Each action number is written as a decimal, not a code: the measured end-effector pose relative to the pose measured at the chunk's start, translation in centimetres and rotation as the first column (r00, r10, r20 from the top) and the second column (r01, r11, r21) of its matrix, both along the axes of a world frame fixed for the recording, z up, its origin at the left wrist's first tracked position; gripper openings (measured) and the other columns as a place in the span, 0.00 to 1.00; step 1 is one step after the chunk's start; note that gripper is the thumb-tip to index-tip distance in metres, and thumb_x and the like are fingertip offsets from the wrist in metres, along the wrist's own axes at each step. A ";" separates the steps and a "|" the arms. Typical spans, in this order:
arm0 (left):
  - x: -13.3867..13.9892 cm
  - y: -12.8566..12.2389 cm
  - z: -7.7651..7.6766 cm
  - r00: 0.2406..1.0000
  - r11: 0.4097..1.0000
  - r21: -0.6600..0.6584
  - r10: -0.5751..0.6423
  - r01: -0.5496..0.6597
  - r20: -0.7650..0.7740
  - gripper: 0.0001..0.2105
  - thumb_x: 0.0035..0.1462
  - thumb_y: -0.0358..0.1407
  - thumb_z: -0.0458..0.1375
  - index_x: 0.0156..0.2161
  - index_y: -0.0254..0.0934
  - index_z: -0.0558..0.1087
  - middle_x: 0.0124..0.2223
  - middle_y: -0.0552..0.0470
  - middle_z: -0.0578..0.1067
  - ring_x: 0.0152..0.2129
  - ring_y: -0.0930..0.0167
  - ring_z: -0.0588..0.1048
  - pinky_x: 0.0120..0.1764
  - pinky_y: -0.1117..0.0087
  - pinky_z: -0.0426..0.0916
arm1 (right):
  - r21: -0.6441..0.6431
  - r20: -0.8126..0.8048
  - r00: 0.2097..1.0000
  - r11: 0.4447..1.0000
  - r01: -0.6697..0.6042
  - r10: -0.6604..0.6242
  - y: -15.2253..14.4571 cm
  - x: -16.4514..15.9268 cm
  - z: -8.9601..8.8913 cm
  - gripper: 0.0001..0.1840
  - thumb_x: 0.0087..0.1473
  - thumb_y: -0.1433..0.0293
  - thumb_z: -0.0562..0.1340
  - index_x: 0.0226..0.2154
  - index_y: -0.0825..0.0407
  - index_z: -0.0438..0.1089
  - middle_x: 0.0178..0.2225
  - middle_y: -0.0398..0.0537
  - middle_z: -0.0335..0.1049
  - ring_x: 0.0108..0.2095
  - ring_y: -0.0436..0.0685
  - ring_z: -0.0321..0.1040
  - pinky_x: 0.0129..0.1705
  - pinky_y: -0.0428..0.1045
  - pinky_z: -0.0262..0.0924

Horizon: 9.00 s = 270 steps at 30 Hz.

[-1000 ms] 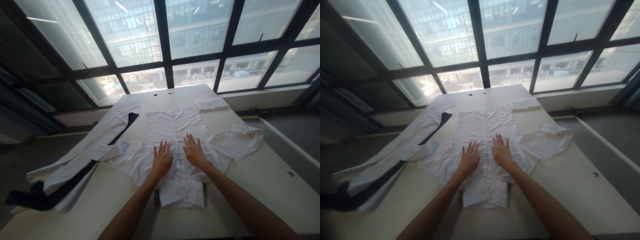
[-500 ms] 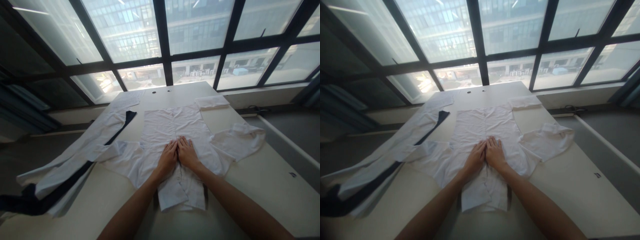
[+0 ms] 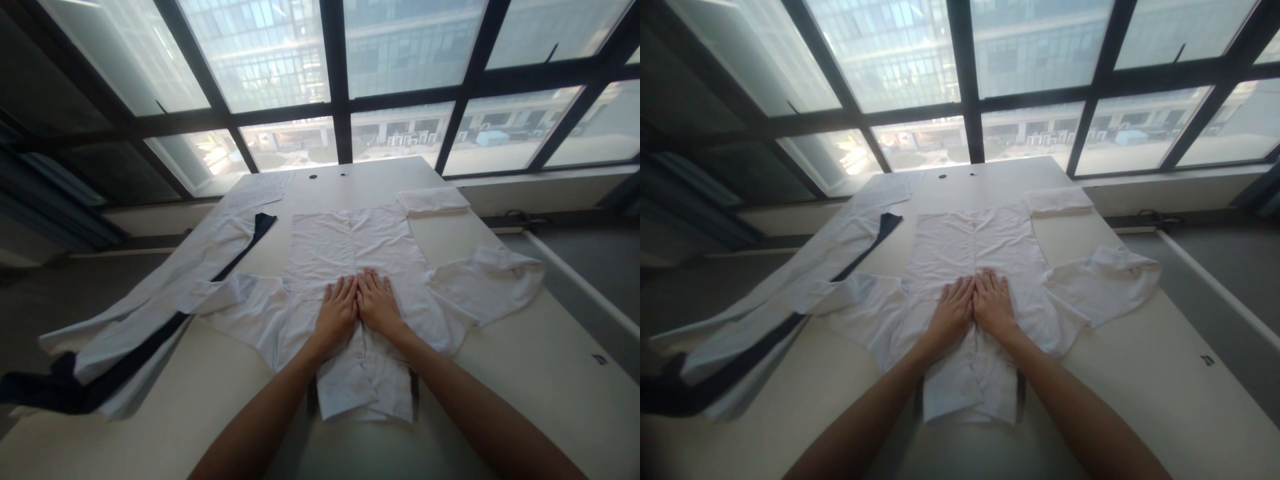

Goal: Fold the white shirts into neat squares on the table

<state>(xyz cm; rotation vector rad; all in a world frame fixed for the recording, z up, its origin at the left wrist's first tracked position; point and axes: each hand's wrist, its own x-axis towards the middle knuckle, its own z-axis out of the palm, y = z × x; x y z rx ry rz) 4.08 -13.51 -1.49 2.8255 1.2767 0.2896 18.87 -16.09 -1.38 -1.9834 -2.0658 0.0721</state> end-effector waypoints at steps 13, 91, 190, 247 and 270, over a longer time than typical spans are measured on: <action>-0.1 0.1 -0.1 0.999 0.999 0.018 0.030 -0.029 -0.024 0.26 0.72 0.36 0.42 0.72 0.36 0.54 0.73 0.47 0.54 0.70 0.61 0.49 0.68 0.49 0.48 | 0.013 -0.013 0.999 0.999 0.051 -0.050 -0.1 -0.1 0.2 0.30 0.70 0.62 0.47 0.69 0.53 0.55 0.72 0.57 0.46 0.72 0.64 0.38 0.69 0.65 0.32; -5.8 0.7 0.9 0.964 0.970 -0.102 0.233 -0.220 0.129 0.25 0.71 0.42 0.44 0.69 0.38 0.60 0.72 0.44 0.56 0.70 0.60 0.49 0.68 0.43 0.42 | -0.025 0.001 0.939 0.939 0.343 -0.343 0.4 7.5 -0.3 0.32 0.68 0.60 0.50 0.69 0.55 0.55 0.72 0.59 0.45 0.72 0.64 0.39 0.70 0.63 0.33; 5.2 12.8 -1.0 0.999 0.997 -0.081 0.005 -0.007 -0.034 0.29 0.70 0.35 0.39 0.74 0.33 0.44 0.75 0.40 0.44 0.71 0.56 0.42 0.67 0.46 0.46 | -0.070 -0.006 1.000 0.997 -0.013 0.013 11.5 4.6 0.1 0.32 0.69 0.65 0.43 0.70 0.60 0.51 0.72 0.58 0.43 0.72 0.62 0.37 0.70 0.65 0.34; -6.8 18.9 0.5 0.890 0.892 -0.040 0.445 -0.450 -0.096 0.29 0.71 0.47 0.40 0.72 0.39 0.54 0.74 0.45 0.50 0.70 0.56 0.50 0.67 0.45 0.46 | -0.071 0.099 0.963 0.963 0.259 -0.252 11.6 14.4 -1.7 0.33 0.69 0.58 0.44 0.71 0.51 0.49 0.73 0.51 0.42 0.72 0.58 0.37 0.70 0.64 0.34; 4.8 21.8 0.4 0.983 0.980 -0.088 0.182 -0.181 0.005 0.24 0.71 0.37 0.43 0.69 0.42 0.59 0.72 0.45 0.57 0.69 0.61 0.53 0.67 0.46 0.48 | -0.053 -0.036 0.999 0.998 0.016 -0.018 18.1 4.3 -0.6 0.31 0.68 0.68 0.43 0.69 0.58 0.52 0.72 0.58 0.45 0.72 0.60 0.40 0.69 0.66 0.38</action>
